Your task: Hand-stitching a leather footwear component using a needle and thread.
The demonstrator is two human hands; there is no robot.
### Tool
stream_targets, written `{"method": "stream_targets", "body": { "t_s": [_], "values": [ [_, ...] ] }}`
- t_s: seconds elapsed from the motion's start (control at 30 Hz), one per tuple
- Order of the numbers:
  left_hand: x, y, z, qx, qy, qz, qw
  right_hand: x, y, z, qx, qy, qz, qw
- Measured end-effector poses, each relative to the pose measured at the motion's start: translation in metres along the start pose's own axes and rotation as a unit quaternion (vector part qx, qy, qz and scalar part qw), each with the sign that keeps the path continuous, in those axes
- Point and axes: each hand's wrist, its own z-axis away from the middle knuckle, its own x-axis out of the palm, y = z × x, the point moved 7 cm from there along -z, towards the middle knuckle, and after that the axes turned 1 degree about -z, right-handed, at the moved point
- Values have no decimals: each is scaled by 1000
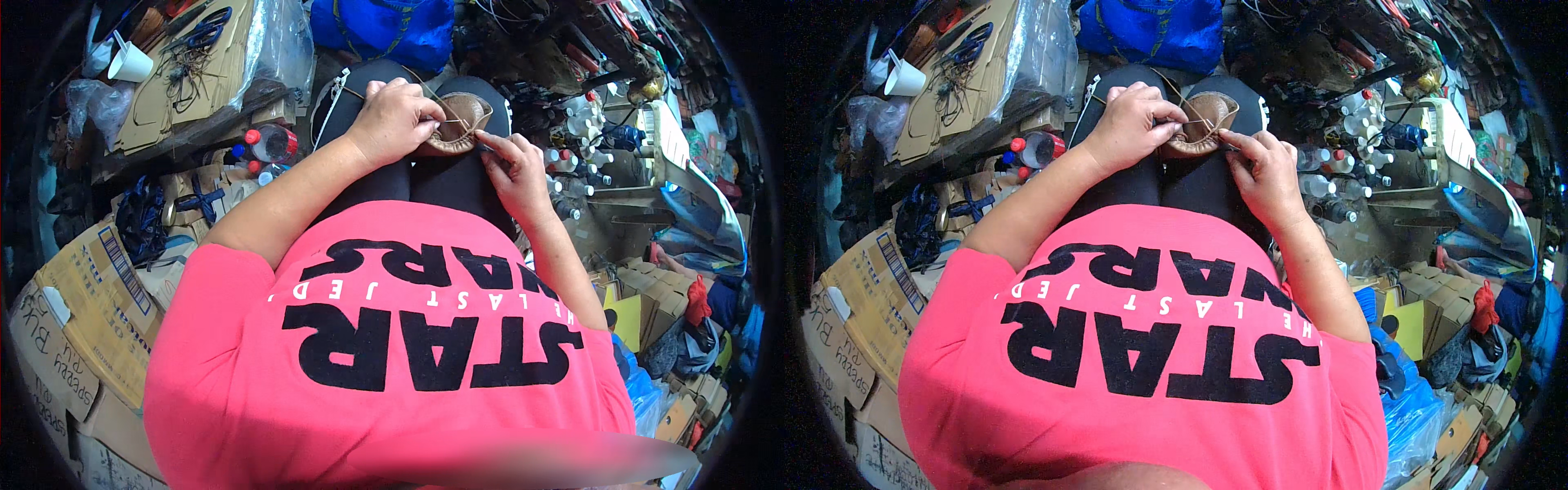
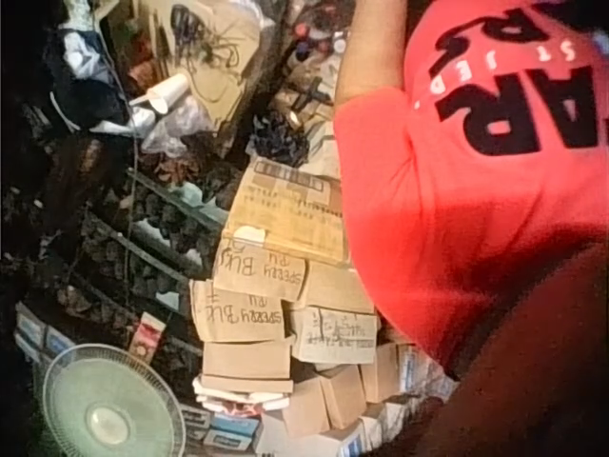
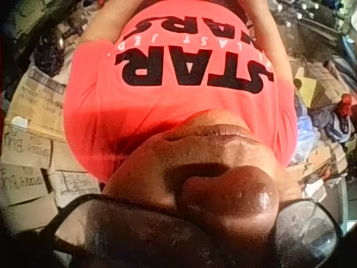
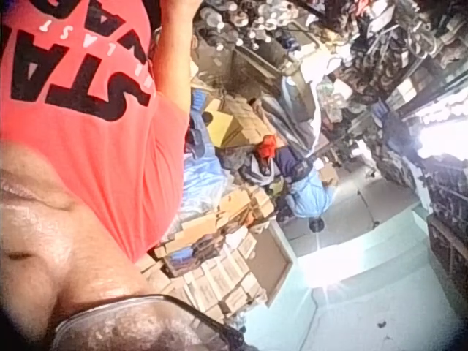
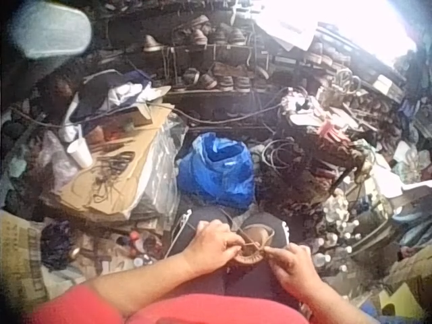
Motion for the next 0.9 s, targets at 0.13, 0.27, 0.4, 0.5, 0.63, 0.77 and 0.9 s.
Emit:
{"method": "stream_targets", "body": {
  "t_s": [0.13,0.27,0.4,0.5,0.63,0.77,0.9],
  "values": [
    [1,-2,-9,20,15,189,982,5,14,-3,56,-40,-96,993],
    [4,-2,-17,51,13,90,995,7,34,-10,61,-85,-193,976],
    [8,-6,-19,52,0,75,996,8,38,-20,81,-129,-226,962],
    [12,-5,-19,54,-23,69,996,13,46,-22,98,-147,-256,950],
    [15,-6,-20,56,-36,72,995,11,46,-26,96,-145,-246,954],
    [17,-8,-21,44,-63,116,990,11,46,-26,102,-157,-229,955],
    [16,-4,-21,59,-58,91,992,10,46,-27,90,-159,-224,957]
  ]
}}
